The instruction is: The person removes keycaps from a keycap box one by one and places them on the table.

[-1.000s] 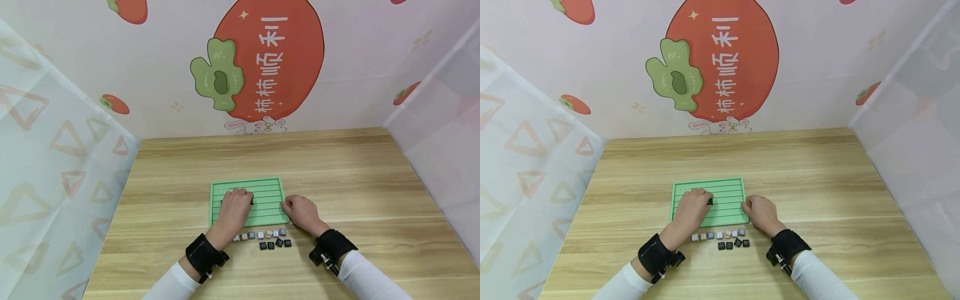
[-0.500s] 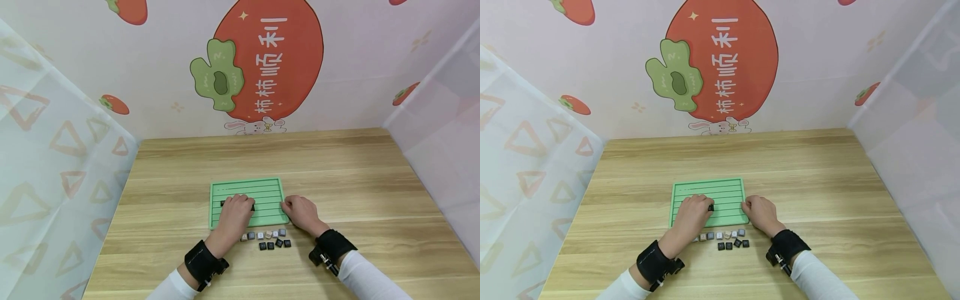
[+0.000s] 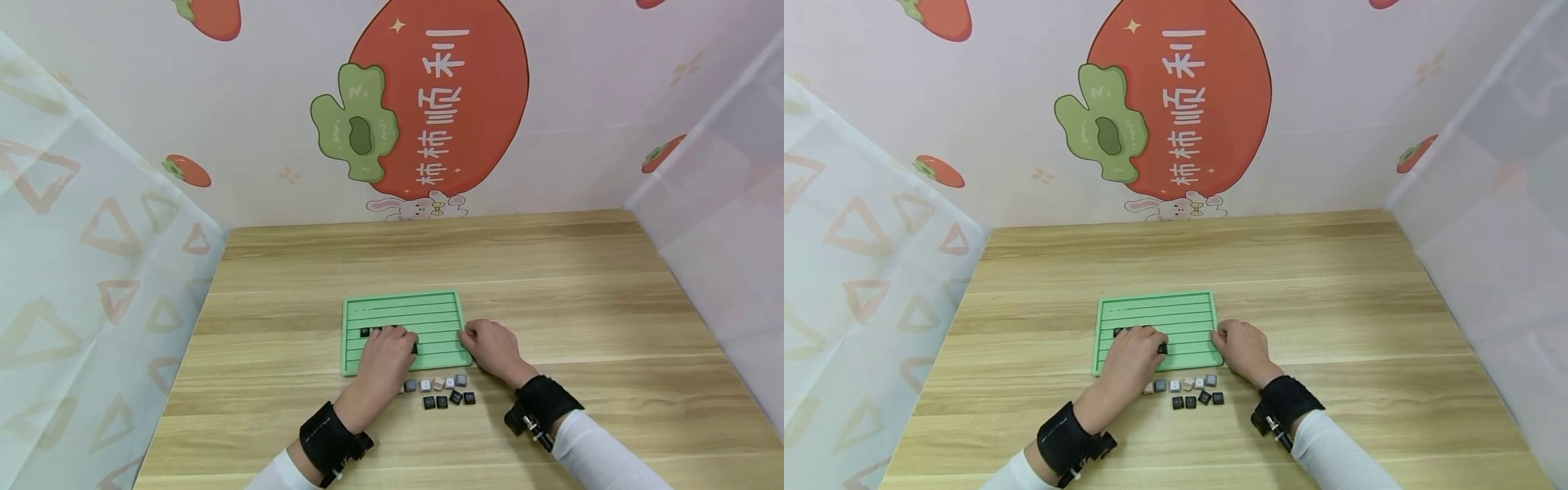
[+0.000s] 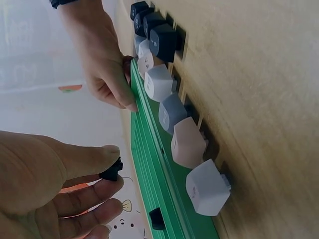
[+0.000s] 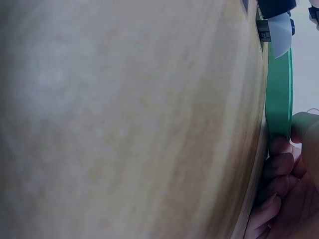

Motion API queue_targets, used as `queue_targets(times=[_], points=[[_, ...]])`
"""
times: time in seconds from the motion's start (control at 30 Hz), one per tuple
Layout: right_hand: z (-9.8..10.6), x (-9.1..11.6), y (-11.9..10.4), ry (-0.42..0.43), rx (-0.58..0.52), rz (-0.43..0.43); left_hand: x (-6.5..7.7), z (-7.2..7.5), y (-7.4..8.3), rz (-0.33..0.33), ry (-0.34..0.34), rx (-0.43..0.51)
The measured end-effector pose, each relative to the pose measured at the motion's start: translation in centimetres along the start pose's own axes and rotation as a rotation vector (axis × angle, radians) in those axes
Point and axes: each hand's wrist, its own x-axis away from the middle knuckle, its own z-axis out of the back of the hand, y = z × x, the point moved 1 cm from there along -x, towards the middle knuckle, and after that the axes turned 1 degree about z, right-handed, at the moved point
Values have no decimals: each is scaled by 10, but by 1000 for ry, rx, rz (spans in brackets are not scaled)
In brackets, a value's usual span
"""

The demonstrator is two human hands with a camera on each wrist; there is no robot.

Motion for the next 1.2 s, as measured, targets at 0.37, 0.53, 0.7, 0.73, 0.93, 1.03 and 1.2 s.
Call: queue_targets(times=[0.37,0.53,0.7,0.73,0.93,1.03,1.2], points=[[0,-1,1,10,-5,11,8,0,2,-19,-6,18],[0,0,0,4,-3,5,11,0,3,-23,-17,27],[0,0,0,4,-3,4,15,-2,4,-31,-25,30],[0,0,0,4,-3,4,15,-2,4,-34,-29,30],[0,0,0,6,-1,6,18,-3,5,-48,-51,46],[0,0,0,4,2,6,20,-4,6,-57,-49,41],[0,-1,1,2,5,4,23,-2,8,-71,-52,34]])
